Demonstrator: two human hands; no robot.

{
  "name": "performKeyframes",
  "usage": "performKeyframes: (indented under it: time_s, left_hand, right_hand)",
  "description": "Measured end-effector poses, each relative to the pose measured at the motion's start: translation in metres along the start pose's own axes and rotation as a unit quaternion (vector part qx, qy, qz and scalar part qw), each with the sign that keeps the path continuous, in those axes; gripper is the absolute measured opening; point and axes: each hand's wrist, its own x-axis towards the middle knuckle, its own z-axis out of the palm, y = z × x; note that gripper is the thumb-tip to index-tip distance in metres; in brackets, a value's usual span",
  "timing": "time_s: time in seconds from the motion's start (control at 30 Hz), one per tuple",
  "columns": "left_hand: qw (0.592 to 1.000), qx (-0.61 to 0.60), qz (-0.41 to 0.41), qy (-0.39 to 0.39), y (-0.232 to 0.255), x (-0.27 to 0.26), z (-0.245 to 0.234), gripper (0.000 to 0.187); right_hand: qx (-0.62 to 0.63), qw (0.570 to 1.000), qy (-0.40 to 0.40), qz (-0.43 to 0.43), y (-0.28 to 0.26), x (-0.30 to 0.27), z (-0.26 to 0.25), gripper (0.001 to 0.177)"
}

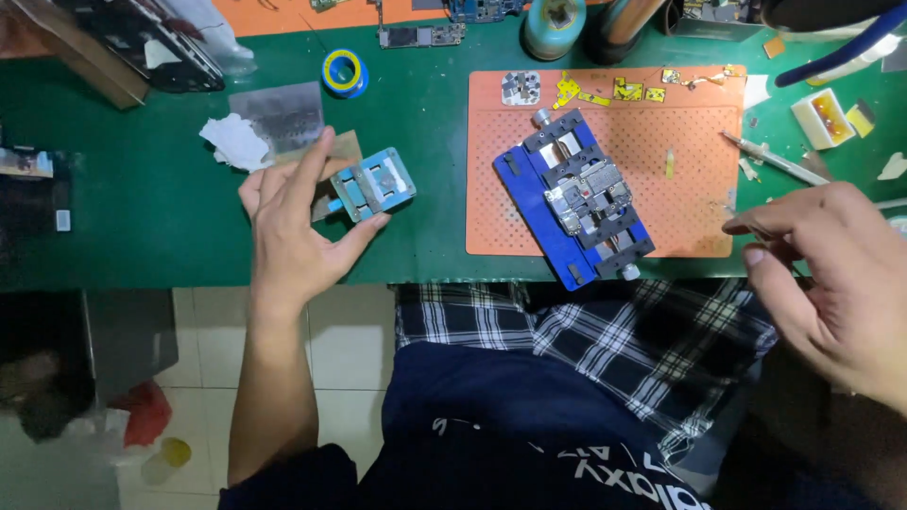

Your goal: The person applies flux to a circuit board held in a blue vise and then uses a soldering iron and solder wire to solder components on the board. The person works on different sections of the board throughout the video.

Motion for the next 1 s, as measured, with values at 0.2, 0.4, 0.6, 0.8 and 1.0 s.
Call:
performKeyframes:
  time_s: [0.2, 0.4, 0.6, 0.8, 1.0]
  left_hand:
    - [0.998, -0.002, -0.048, -0.027, -0.008, -0.009, 0.003, 0.080]
    - [0.994, 0.016, -0.071, -0.079, -0.003, -0.004, -0.011, 0.091]
    - [0.995, 0.039, -0.056, -0.069, -0.008, -0.001, -0.006, 0.088]
    - [0.996, 0.046, -0.045, -0.056, -0.018, 0.005, -0.002, 0.080]
    - [0.997, 0.049, -0.029, -0.050, -0.017, 0.007, -0.004, 0.082]
  right_hand:
    - [-0.099, 0.995, -0.035, -0.001, 0.056, -0.018, 0.013, 0.027]
    - [-0.154, 0.981, 0.065, 0.101, 0.132, -0.074, 0.007, 0.026]
    - [-0.375, 0.912, 0.032, 0.165, 0.138, -0.060, -0.011, 0.021]
    - [-0.536, 0.820, 0.068, 0.187, 0.164, -0.064, -0.006, 0.017]
    - [-0.499, 0.843, 0.109, 0.171, 0.172, -0.067, -0.006, 0.015]
